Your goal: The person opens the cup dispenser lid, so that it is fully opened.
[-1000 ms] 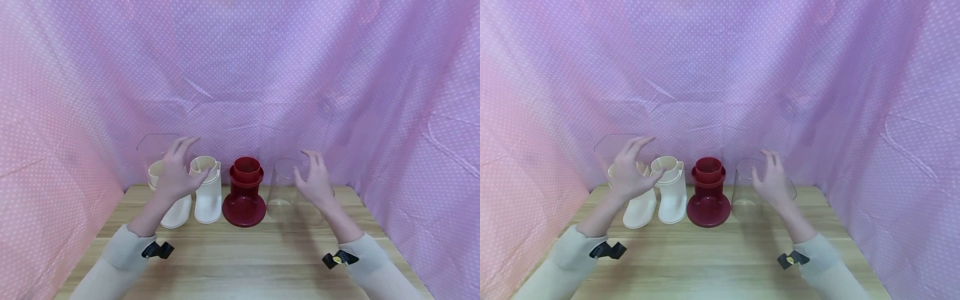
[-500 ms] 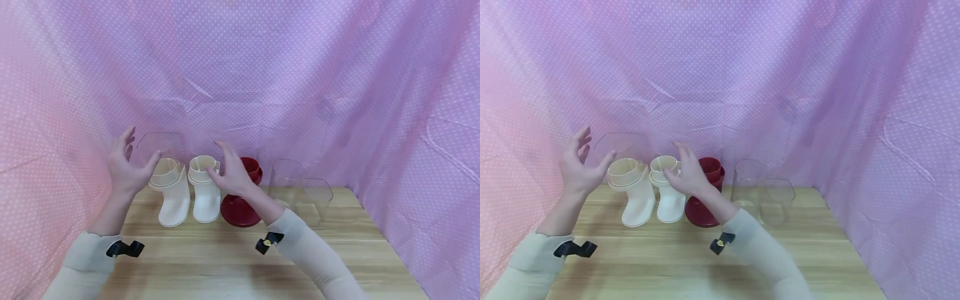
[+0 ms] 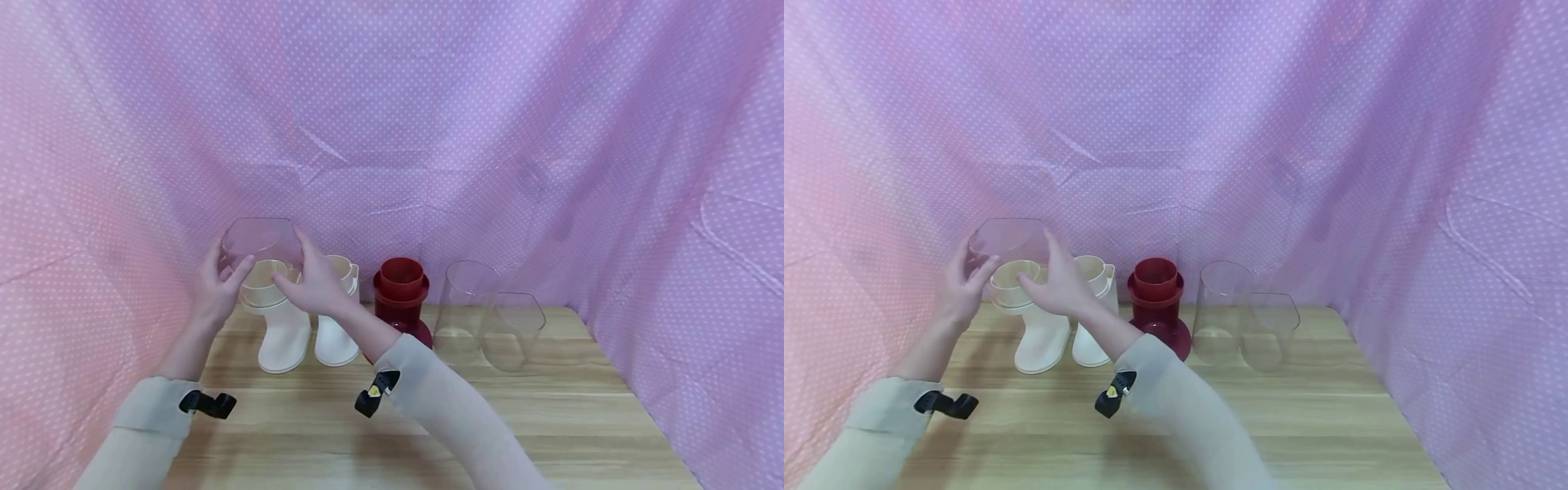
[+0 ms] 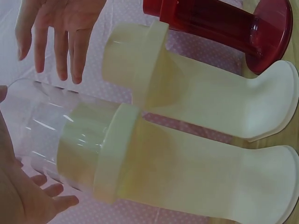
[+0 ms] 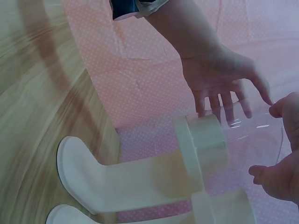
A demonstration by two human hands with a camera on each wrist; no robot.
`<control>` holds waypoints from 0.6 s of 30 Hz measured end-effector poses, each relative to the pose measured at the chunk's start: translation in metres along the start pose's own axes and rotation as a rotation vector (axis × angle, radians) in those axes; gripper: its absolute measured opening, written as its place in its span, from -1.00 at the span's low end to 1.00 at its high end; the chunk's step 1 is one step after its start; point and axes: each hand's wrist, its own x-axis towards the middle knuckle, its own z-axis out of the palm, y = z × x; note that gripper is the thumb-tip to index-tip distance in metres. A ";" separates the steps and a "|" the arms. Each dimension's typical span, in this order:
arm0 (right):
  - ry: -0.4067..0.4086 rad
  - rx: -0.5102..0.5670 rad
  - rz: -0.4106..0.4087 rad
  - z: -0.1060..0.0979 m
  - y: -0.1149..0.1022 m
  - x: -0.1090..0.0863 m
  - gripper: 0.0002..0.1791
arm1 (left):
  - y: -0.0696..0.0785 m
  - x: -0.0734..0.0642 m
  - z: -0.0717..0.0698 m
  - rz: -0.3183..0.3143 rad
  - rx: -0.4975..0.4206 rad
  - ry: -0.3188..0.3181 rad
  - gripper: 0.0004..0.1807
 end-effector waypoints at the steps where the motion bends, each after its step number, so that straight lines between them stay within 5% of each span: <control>1: 0.001 -0.008 0.024 0.003 0.000 0.001 0.04 | -0.001 0.000 0.001 0.005 -0.010 -0.002 -0.18; 6: -0.018 -0.036 0.078 0.014 0.003 0.006 0.02 | -0.003 0.001 0.004 0.013 0.005 0.014 -0.19; 12: 0.008 -0.027 0.035 0.017 0.008 0.010 -0.02 | -0.002 0.001 0.006 0.033 0.028 0.078 -0.23; 18: 0.023 0.074 0.004 0.012 0.003 0.006 -0.01 | 0.020 -0.007 0.006 0.049 0.126 0.204 -0.18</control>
